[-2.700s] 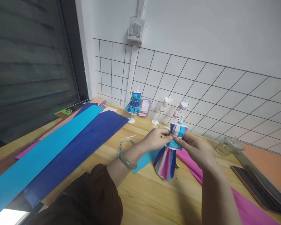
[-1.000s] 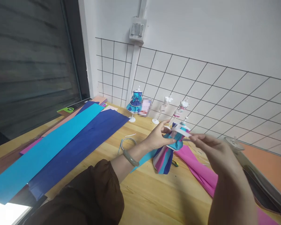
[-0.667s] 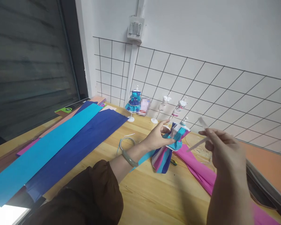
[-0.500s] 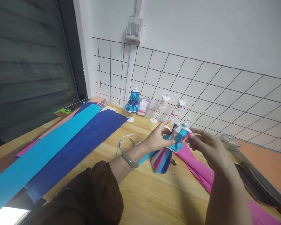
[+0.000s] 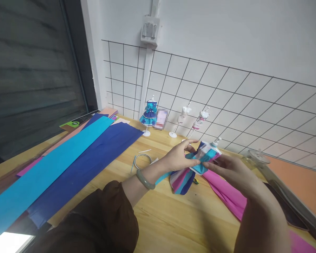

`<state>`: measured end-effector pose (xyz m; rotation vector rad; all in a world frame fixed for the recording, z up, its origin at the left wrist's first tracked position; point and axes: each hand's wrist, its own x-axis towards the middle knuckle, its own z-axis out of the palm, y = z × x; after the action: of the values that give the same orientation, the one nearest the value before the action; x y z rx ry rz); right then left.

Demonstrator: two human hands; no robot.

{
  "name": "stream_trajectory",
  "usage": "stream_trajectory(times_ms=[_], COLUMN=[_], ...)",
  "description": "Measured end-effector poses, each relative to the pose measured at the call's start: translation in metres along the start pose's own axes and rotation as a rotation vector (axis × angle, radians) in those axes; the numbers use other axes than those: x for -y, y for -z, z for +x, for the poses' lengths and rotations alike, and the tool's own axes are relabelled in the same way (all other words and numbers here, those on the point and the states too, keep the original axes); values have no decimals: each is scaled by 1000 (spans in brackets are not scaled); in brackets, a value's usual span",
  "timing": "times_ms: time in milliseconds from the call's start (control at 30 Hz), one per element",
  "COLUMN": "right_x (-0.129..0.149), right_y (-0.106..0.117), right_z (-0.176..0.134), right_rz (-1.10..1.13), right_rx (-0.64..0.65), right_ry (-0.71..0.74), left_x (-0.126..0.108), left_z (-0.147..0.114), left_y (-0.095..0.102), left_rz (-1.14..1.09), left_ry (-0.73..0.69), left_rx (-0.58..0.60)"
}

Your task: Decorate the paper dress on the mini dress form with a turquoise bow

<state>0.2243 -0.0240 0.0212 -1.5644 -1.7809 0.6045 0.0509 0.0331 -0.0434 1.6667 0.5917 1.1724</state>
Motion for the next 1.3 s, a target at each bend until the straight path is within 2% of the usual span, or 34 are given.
stream_trajectory(times_ms=[67,100,267,433,533,700,1000,1100,1200,1300], right_x=[-6,-8,-11,-11,-14,-15,-8,-7,-9,-8], right_y=[1,2,6,7,8,7,8,6,4,0], right_z=[1,1,0,1,0,-2,-4,-5,-6,-7], right_rz=[-8,-23,-93,-49,-28,-45,-127,-176,-252,-343], right_rx=[125,145,103,135,151,129,138,102,65,62], right_ry=[-30,-43,-75,-59,-55,-51,-53,19,104,112], left_x=[-2,-3,-15,-22,-18,-14,-16,-18,-19,-20], left_z=[1,2,2,0,0,0,-5,-6,-6,-7], left_y=[5,8,24,21,13,6,1,0,0,-2], left_rz=[9,14,68,148,218,392,897,983,1004,988], left_ry=[-2,-1,19,52,-16,-219,-478,-514,-489,-459], left_rx=[15,28,88,70,11,-1,-31,-35,-22,-8])
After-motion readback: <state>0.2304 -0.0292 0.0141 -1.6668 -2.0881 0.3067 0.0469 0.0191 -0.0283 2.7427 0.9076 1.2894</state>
